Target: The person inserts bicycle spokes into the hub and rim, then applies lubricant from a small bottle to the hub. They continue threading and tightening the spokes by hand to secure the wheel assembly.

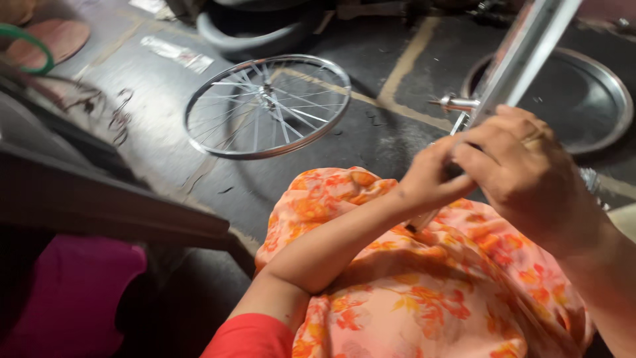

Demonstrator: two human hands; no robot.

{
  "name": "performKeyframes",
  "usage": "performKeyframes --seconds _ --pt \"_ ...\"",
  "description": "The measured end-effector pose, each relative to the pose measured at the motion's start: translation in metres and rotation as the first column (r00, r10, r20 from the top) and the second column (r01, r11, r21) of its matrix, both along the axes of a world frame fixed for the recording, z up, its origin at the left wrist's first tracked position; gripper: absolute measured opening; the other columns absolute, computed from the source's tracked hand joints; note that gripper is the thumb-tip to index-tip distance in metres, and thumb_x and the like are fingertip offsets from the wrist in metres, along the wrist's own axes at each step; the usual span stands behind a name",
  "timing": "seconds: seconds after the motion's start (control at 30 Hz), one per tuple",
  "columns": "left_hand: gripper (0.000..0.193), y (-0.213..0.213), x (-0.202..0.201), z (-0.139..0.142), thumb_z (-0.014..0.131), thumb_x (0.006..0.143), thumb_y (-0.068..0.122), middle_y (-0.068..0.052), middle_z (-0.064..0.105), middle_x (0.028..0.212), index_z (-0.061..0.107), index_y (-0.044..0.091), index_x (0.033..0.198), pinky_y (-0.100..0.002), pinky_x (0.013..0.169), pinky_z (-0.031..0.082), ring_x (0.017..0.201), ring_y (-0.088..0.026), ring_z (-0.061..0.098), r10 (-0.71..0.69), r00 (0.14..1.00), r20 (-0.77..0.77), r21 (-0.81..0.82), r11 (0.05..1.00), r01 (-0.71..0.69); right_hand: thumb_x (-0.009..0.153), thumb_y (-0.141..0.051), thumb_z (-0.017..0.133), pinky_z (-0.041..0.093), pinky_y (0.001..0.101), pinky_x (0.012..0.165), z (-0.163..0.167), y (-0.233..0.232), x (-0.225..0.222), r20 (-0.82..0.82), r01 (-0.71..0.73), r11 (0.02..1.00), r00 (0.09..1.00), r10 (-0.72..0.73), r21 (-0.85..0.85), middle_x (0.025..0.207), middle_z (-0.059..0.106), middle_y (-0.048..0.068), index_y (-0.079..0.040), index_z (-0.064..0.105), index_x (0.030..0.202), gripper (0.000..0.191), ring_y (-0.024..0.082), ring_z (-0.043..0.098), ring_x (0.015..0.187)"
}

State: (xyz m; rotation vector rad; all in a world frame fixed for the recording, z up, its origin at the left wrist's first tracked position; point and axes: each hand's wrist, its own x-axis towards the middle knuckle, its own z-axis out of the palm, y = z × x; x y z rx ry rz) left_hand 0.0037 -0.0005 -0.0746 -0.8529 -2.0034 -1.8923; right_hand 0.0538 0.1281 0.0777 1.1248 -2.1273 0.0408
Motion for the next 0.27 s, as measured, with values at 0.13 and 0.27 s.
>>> performKeyframes --seconds 0.13,0.27 --pt "0.048 0.005 -0.003 -0.005 0.073 0.089 0.022 -0.011 0.071 0.102 0.062 0.009 0.133 -0.032 0.088 0.057 0.09 -0.016 0.069 0.019 1.0 0.004 0.008 1.0 -0.02 0.082 -0.002 0.072 0.049 0.0438 0.113 -0.007 0.003 0.002 0.023 0.095 0.991 0.995 -0.097 0.091 0.107 0.068 0.008 -0.006 0.071 0.102 0.021 0.032 0.065 0.117" --pt "0.049 0.008 -0.008 -0.01 0.074 0.087 0.025 -0.012 0.071 0.106 0.06 0.01 0.132 -0.035 0.092 0.057 0.099 -0.022 0.071 0.038 0.999 -0.008 -0.018 0.999 -0.038 0.087 -0.004 0.071 0.047 0.0428 0.119 -0.017 0.015 -0.005 0.072 0.071 0.995 0.994 -0.077 0.077 0.113 0.069 0.007 -0.007 0.071 0.108 0.021 0.028 0.066 0.114"
